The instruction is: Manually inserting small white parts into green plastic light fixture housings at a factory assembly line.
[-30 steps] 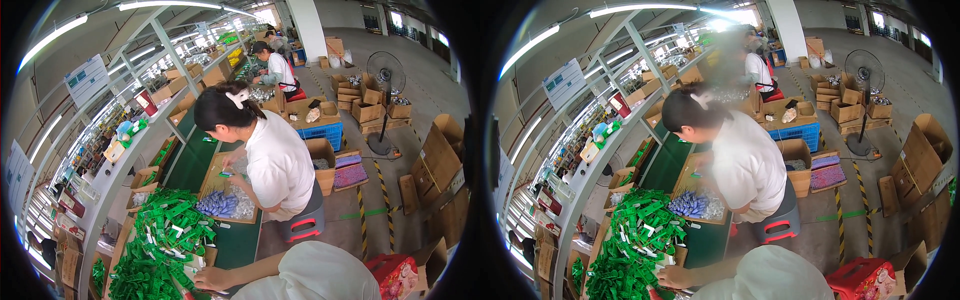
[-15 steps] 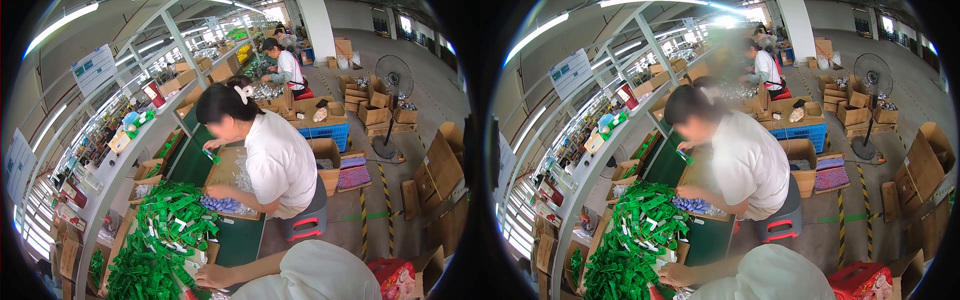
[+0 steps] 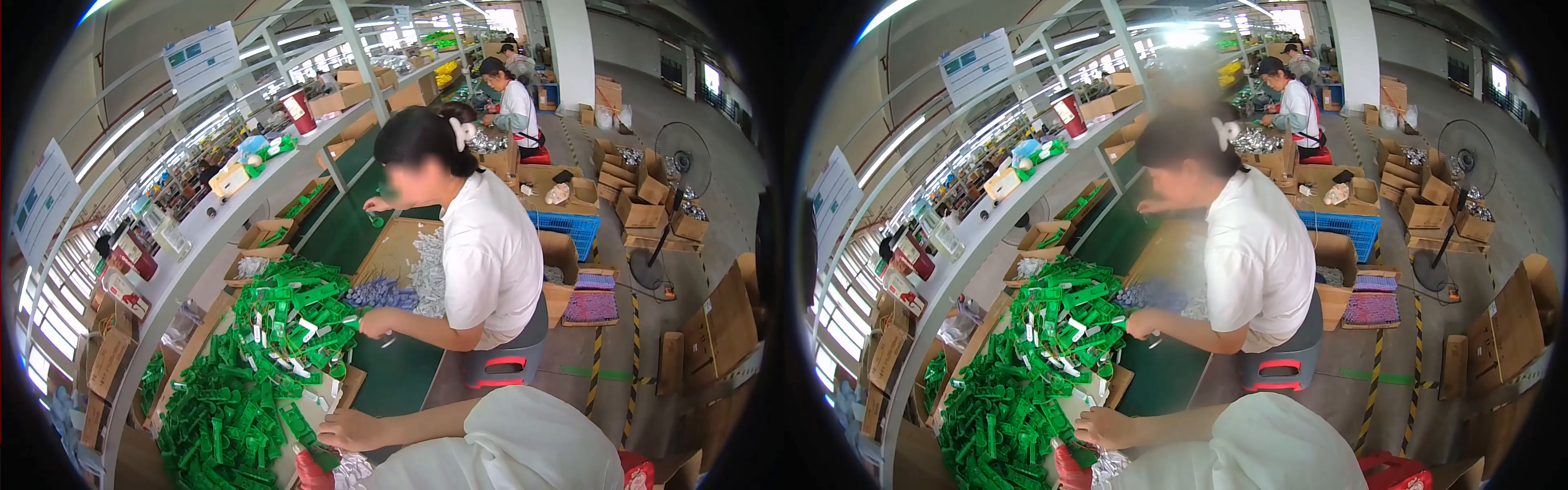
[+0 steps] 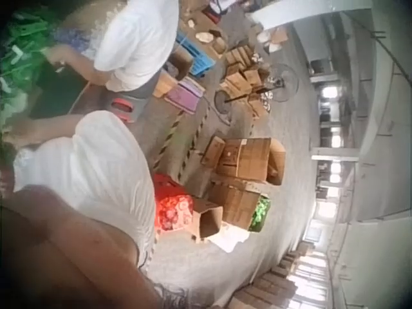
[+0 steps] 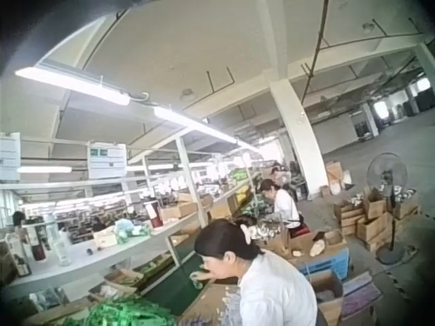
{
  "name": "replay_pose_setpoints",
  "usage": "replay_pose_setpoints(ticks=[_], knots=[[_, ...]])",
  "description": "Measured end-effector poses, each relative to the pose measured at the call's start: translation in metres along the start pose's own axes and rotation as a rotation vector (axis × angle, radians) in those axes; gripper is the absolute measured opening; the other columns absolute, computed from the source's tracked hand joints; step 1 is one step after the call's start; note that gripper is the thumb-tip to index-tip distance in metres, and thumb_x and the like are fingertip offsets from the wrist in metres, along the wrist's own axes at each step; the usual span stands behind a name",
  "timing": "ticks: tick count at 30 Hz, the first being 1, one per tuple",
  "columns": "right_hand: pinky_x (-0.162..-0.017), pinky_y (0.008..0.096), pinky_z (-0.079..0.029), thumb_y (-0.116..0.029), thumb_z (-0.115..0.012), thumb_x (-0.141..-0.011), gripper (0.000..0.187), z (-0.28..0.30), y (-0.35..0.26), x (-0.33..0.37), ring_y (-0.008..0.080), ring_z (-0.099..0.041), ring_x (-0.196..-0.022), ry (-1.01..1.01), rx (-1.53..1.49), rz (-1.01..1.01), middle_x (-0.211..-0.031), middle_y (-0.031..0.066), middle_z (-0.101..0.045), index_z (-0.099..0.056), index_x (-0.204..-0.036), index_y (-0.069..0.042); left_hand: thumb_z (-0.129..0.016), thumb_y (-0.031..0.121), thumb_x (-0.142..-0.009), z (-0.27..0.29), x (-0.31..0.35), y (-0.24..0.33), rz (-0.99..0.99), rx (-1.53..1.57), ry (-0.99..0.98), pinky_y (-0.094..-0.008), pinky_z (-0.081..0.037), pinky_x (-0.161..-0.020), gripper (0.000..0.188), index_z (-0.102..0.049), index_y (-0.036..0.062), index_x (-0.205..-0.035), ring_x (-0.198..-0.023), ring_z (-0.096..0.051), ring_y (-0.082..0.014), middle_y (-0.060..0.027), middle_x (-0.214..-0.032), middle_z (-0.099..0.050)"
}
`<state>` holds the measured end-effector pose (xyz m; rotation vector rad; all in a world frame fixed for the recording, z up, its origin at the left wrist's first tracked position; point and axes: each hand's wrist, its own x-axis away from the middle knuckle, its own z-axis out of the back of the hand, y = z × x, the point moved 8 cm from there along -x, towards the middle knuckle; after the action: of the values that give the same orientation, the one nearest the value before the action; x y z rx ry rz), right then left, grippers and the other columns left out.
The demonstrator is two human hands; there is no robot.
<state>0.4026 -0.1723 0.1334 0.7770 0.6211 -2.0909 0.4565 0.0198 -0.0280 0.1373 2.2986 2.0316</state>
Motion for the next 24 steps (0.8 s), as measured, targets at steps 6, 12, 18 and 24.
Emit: replay_pose_setpoints(ticks=[6,12,18,24], knots=[[-0.065,0.0307,-0.048,-0.008,-0.058,-0.065,0.024,0.006,0.011,-0.009,0.0201,-0.056,-0.081,0.030,-0.119,-0.016,-0.090,0.0042,-0.055,-0.058,-0.088,-0.004,-0.048,0.044,-0.086,-0.064,0.020,0.070,0.008,0.292,-0.052,-0.0373,-0.051,-0.069,0.044,-0.050,0.0066,-0.108,-0.082,-0.060,-0.0226,-0.0076,-0.095,-0.060],[-0.065,0.0302,-0.046,-0.012,-0.057,-0.069,0.021,0.006,-0.003,-0.017,0.0186,-0.054,-0.077,0.041,-0.125,0.019,-0.087,0.0033,-0.054,-0.059,-0.090,-0.007,-0.049,0.054,-0.082,-0.064,0.029,0.087,-0.086,0.246,-0.051,-0.0354,-0.051,-0.066,0.057,-0.053,-0.0005,-0.100,-0.076,-0.060,-0.0219,-0.0113,-0.088,-0.060],[-0.065,0.0343,-0.050,-0.024,-0.065,-0.071,0.028,0.064,0.073,-0.013,0.0221,-0.060,-0.078,0.042,-0.005,-0.142,-0.087,0.0078,-0.060,-0.060,-0.095,-0.009,-0.048,0.051,-0.085,-0.058,0.047,0.080,-0.027,0.413,0.003,-0.0334,-0.048,-0.072,0.050,-0.052,0.0052,-0.104,-0.081,-0.057,-0.0183,-0.0047,-0.091,-0.058],[-0.062,0.0313,-0.048,-0.002,-0.073,-0.063,0.031,0.149,0.113,-0.036,0.0253,-0.059,-0.073,0.412,-0.156,-0.278,-0.085,0.0115,-0.059,-0.059,-0.091,-0.002,-0.043,0.063,-0.081,-0.038,0.040,0.083,-0.065,0.132,0.108,-0.0304,-0.048,-0.069,0.066,-0.058,0.0023,-0.102,-0.077,-0.059,-0.0156,-0.0054,-0.090,-0.061]])
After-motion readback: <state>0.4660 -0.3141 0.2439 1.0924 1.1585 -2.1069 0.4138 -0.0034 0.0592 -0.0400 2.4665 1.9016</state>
